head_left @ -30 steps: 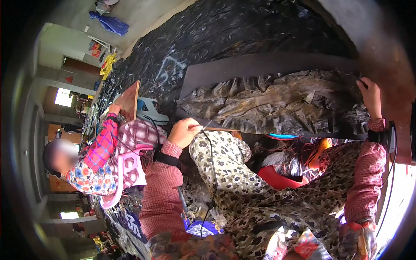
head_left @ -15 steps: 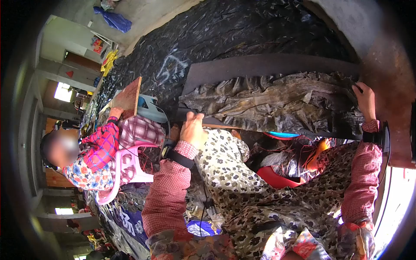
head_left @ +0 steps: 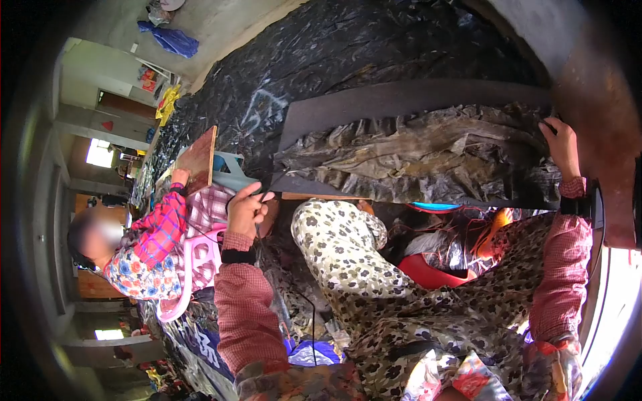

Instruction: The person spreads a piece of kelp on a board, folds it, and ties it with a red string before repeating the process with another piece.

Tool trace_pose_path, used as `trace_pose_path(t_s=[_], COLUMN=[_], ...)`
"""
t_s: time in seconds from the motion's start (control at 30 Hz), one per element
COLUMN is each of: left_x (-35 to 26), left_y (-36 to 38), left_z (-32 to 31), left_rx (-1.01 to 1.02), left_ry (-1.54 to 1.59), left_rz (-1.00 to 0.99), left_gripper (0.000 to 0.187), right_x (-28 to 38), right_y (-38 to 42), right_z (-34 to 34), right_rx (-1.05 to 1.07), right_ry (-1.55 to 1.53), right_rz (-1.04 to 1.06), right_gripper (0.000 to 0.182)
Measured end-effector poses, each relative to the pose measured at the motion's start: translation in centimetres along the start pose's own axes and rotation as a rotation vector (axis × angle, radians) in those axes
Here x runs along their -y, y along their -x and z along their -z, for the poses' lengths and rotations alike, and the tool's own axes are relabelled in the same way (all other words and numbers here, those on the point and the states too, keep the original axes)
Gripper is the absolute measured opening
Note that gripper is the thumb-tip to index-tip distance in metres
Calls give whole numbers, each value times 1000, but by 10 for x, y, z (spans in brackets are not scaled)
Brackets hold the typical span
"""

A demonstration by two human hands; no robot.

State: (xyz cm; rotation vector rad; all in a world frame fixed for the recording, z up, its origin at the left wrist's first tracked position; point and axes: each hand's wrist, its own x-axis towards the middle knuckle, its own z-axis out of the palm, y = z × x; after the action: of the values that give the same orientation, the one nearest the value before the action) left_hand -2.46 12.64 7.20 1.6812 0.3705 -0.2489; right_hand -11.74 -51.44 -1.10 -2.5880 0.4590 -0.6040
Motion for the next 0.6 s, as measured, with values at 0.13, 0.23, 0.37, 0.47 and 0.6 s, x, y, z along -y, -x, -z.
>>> trace_pose_path(t_s=[0.13,0.23,0.37,0.47,0.6], left_x=[9,29,43,78,37], left_y=[14,14,-3,-48,-19], left_z=[22,37,11,6,-51], left_rx=[-42,3,85,-55,-191], left_ry=[-114,-44,-441,-878,-1421], left_rz=[-5,2,-56,-433,-1050], left_gripper=[52,43,22,15,18], right_x=[0,2,5,5,8], right_y=[3,4,4,7,7], right_z=[-2,-3,-10,-15,-13], right_rx=[10,32,72,28,88], right_ry=[-30,-27,-20,-12,-28], right_rz=[-24,-17,5,20,-2], right_gripper=[28,27,27,27,26])
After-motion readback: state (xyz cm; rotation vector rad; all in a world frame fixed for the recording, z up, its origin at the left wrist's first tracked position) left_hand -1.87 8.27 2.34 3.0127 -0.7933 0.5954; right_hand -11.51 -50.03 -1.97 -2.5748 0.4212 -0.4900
